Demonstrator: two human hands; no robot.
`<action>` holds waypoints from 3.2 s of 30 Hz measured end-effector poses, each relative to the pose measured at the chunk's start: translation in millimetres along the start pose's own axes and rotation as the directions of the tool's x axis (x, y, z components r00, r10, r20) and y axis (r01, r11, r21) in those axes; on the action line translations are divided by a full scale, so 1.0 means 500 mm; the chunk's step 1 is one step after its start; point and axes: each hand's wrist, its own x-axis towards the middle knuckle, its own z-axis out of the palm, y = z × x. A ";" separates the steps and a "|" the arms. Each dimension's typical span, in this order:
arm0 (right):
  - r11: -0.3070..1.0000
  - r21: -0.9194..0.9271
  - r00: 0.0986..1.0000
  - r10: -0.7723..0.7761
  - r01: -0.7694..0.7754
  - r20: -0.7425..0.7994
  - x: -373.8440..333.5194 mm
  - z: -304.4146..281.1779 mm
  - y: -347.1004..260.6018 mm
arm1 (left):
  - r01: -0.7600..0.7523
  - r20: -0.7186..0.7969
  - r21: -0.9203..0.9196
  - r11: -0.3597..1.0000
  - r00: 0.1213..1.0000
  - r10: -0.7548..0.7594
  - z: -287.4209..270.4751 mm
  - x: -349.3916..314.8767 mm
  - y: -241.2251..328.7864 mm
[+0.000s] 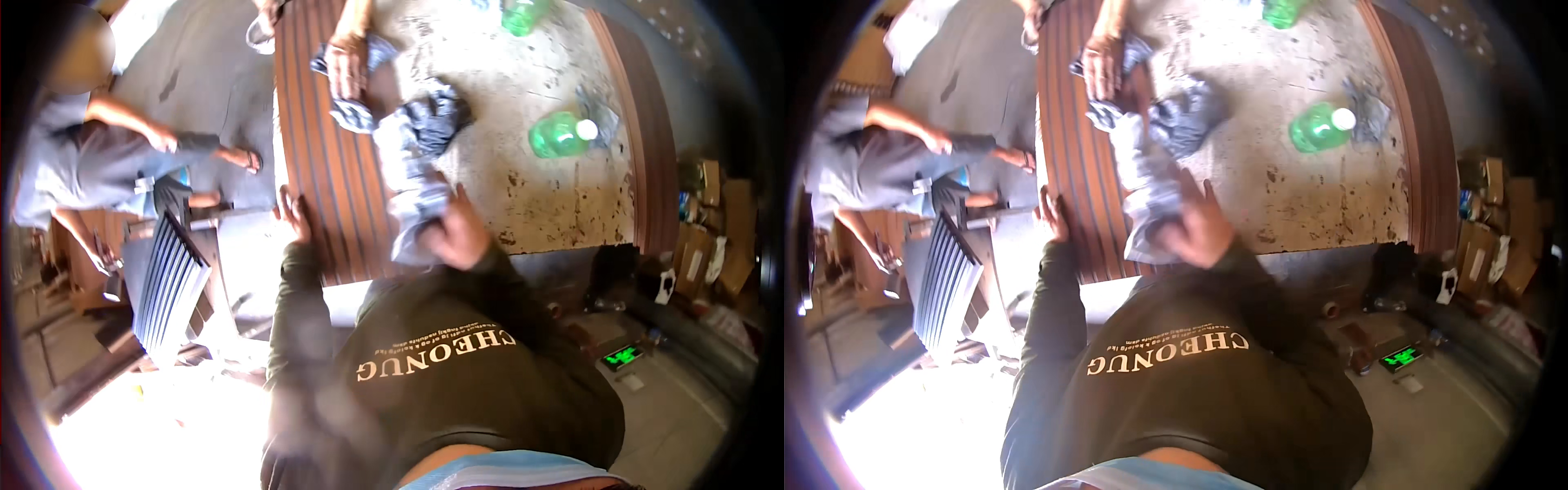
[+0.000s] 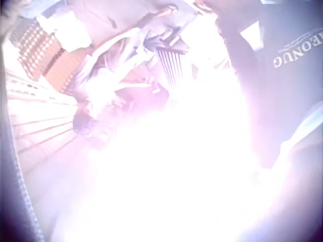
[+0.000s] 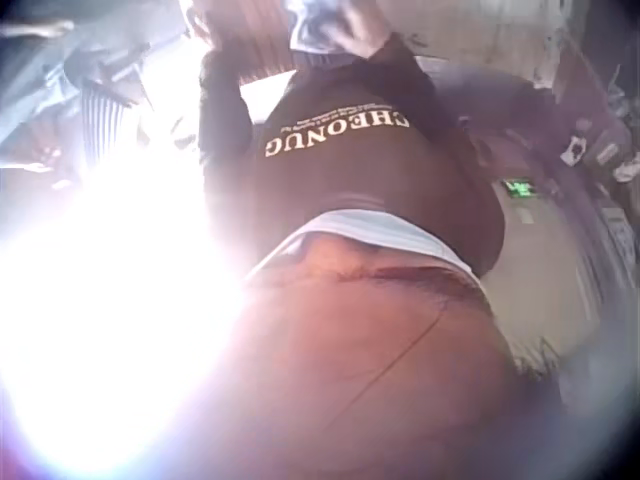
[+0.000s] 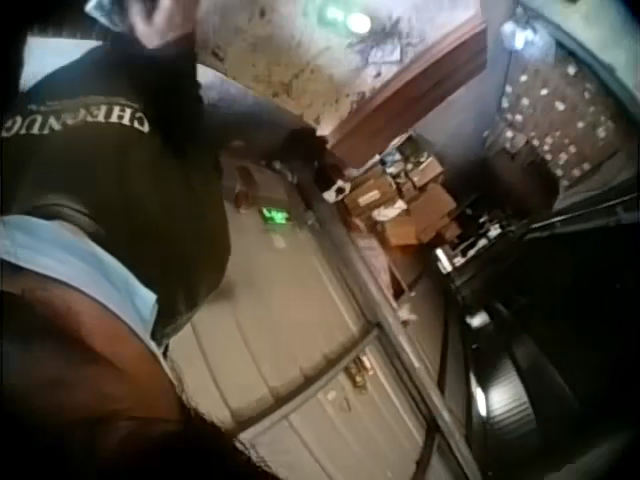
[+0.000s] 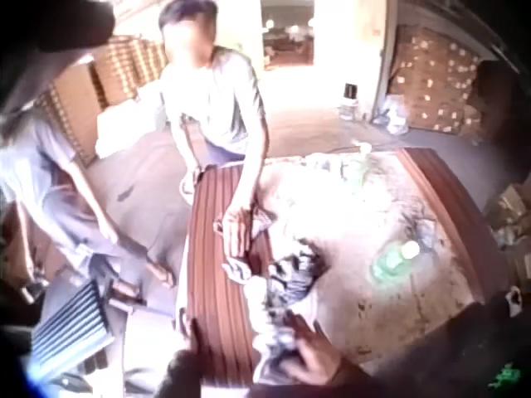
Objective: The person wipes a wooden slatted panel with a white cloth and a green liquid from a plastic bottle. They flip the panel over to clean the other side and continue wiping the surface with a grey cloth.
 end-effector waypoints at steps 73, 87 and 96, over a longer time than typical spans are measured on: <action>0.855 -0.446 0.891 -0.040 0.264 0.452 0.089 0.274 0.015 | 0.121 0.113 -0.060 0.991 0.987 -0.114 -0.029 -0.014 0.017; 0.720 -0.679 0.961 0.065 0.142 0.270 0.113 0.313 0.026 | 0.011 0.003 -0.060 0.998 1.000 -0.011 -0.018 -0.018 0.001; 0.771 -0.636 1.000 -0.003 0.018 0.025 0.163 0.224 0.084 | 0.044 0.050 -0.045 0.998 0.998 -0.042 -0.008 -0.006 0.004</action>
